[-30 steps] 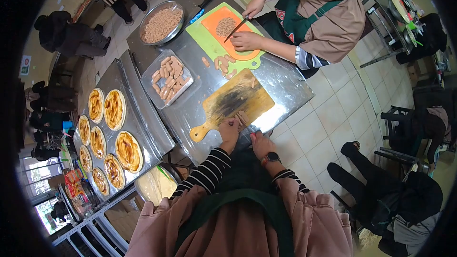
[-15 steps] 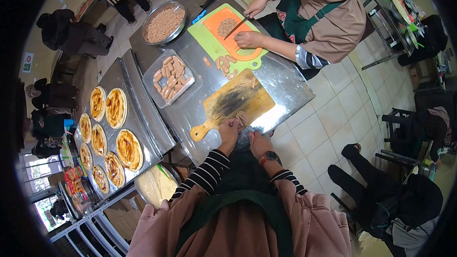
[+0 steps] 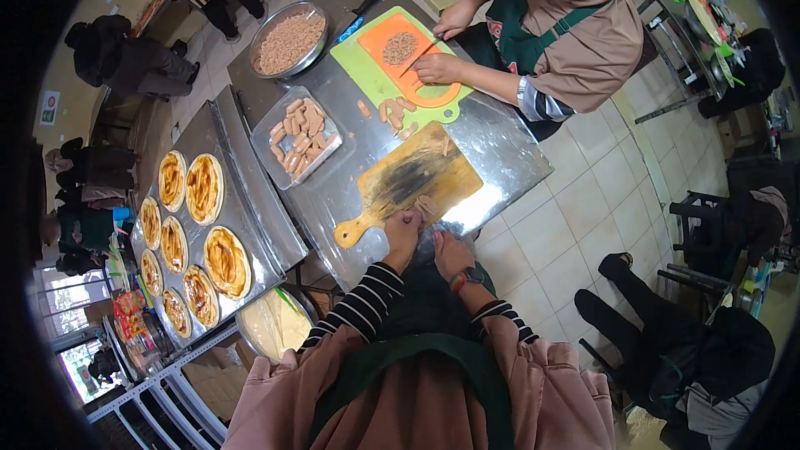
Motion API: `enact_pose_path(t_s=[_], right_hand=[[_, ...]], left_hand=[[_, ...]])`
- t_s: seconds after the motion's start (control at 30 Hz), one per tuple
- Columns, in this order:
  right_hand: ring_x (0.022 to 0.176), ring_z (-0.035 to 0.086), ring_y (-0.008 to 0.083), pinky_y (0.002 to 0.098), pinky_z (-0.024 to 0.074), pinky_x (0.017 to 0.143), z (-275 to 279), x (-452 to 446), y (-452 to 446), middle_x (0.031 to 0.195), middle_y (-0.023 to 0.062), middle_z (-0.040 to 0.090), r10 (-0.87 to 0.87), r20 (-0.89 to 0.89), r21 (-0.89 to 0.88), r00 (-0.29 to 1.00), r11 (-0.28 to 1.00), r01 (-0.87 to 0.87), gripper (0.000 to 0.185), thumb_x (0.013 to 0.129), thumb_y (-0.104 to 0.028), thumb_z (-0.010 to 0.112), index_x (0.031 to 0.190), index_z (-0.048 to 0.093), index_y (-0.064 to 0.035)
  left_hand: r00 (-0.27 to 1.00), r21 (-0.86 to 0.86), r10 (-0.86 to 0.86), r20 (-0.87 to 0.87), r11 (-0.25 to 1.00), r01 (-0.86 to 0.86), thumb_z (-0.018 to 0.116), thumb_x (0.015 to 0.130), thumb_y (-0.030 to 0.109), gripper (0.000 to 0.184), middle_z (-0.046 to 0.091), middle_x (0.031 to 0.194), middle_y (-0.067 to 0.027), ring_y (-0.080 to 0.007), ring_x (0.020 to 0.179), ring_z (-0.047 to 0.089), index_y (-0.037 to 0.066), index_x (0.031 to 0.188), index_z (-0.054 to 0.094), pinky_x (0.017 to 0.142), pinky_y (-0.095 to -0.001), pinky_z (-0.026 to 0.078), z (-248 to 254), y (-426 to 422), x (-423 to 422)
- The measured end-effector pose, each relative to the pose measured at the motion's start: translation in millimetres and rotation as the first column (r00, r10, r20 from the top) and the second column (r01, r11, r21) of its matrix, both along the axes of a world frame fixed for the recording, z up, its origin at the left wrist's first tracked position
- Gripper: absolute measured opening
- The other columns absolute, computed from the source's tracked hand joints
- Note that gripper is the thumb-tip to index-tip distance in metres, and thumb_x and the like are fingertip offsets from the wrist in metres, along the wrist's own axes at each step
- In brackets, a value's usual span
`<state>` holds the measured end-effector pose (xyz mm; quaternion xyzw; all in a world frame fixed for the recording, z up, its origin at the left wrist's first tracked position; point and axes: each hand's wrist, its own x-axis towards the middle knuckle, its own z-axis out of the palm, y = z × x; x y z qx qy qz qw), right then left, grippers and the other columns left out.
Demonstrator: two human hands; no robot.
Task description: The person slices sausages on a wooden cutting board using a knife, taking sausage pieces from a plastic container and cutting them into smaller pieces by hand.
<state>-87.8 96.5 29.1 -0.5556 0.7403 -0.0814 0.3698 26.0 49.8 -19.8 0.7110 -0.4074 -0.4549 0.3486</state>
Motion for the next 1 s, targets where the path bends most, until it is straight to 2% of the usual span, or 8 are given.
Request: enact_pose_path(t_s=[0.27,0.6,0.67,0.73,0.8,0.87,0.97,1.0], right_hand=[[0.072,0.056,0.0426,0.0511,0.0440,0.066,-0.2,2.9,-0.3,0.076,0.0263,0.058,0.007,-0.002,0.043,1.000,0.999,-0.007,0.046,0.091,-0.039,0.027,0.091,0.053,-0.0010],[0.075,0.056,0.0421,0.0506,0.0438,0.068,-3.3,6.3,-4.4,0.077,0.0265,0.058,0.014,0.022,-0.001,1.000,1.000,-0.014,0.047,0.091,-0.037,0.026,0.090,0.053,0.0005],[0.075,0.056,0.0421,0.0505,0.0439,0.068,-3.8,6.4,-8.4,0.078,0.0264,0.058,0.014,0.031,-0.014,0.999,1.000,-0.013,0.047,0.091,-0.037,0.026,0.090,0.053,0.0008],[0.079,0.056,0.0409,0.0488,0.0439,0.070,-4.6,6.3,-13.3,0.087,0.0229,0.059,0.041,0.030,0.070,0.999,0.997,-0.043,0.044,0.091,-0.038,0.025,0.096,0.054,-0.0042],[0.080,0.056,0.0407,0.0489,0.0439,0.070,0.5,6.9,-15.8,0.087,0.0228,0.059,0.039,0.016,0.091,0.999,0.995,-0.041,0.044,0.091,-0.038,0.025,0.095,0.053,-0.0042],[0.080,0.056,0.0406,0.0491,0.0438,0.070,3.1,7.3,-16.6,0.087,0.0226,0.059,0.038,0.003,0.112,0.999,0.993,-0.038,0.045,0.091,-0.039,0.025,0.095,0.053,-0.0042],[0.080,0.056,0.0406,0.0492,0.0437,0.069,0.0,8.0,-13.9,0.086,0.0225,0.059,0.031,-0.029,0.131,0.999,0.991,-0.027,0.045,0.091,-0.039,0.025,0.095,0.053,-0.0043],[0.076,0.057,0.0410,0.0498,0.0444,0.067,-2.2,7.4,-13.2,0.081,0.0232,0.059,0.029,-0.025,0.076,0.999,0.997,-0.027,0.045,0.091,-0.039,0.026,0.093,0.053,-0.0028]], left_hand=[[0.999,0.020,-0.005,0.051,1.000,0.004,0.063,0.075,0.017,0.019,0.061,0.062,-0.0123,-0.0209,0.055,0.060,-0.002,0.073,0.062,0.055,-0.0309,0.046,11.8,-0.6,-1.7],[0.996,0.024,-0.019,0.093,1.000,0.016,0.062,0.074,0.015,0.018,0.061,0.063,-0.0139,-0.0219,0.057,0.060,-0.003,0.073,0.061,0.055,-0.0314,0.046,9.5,-1.0,-2.4],[0.996,-0.038,-0.009,0.084,0.999,0.012,0.061,0.078,0.016,0.019,0.060,0.059,-0.0073,-0.0125,0.050,0.056,-0.001,0.072,0.061,0.048,-0.0256,0.043,-5.0,1.1,-1.3],[0.996,-0.036,-0.025,0.089,0.999,0.028,0.061,0.078,0.016,0.018,0.060,0.059,-0.0074,-0.0124,0.050,0.056,-0.001,0.073,0.061,0.047,-0.0256,0.042,-10.8,1.0,0.4],[0.995,-0.035,-0.041,0.094,0.998,0.045,0.061,0.078,0.016,0.018,0.060,0.059,-0.0075,-0.0123,0.050,0.056,-0.002,0.073,0.061,0.047,-0.0255,0.042,-8.9,-0.1,0.2],[0.997,0.032,0.008,0.076,0.999,-0.010,0.062,0.074,0.014,0.017,0.061,0.065,-0.0144,-0.0231,0.058,0.060,-0.003,0.074,0.061,0.056,-0.0318,0.046,0.6,-1.1,-2.1],[0.999,0.025,0.002,0.053,1.000,-0.003,0.062,0.075,0.014,0.018,0.061,0.065,-0.0148,-0.0235,0.059,0.060,-0.003,0.075,0.061,0.057,-0.0318,0.046,1.4,0.9,-0.9],[0.999,0.027,0.003,0.052,1.000,-0.004,0.062,0.075,0.014,0.018,0.061,0.065,-0.0148,-0.0235,0.059,0.060,-0.003,0.075,0.061,0.057,-0.0318,0.046,2.4,1.0,-1.1]])
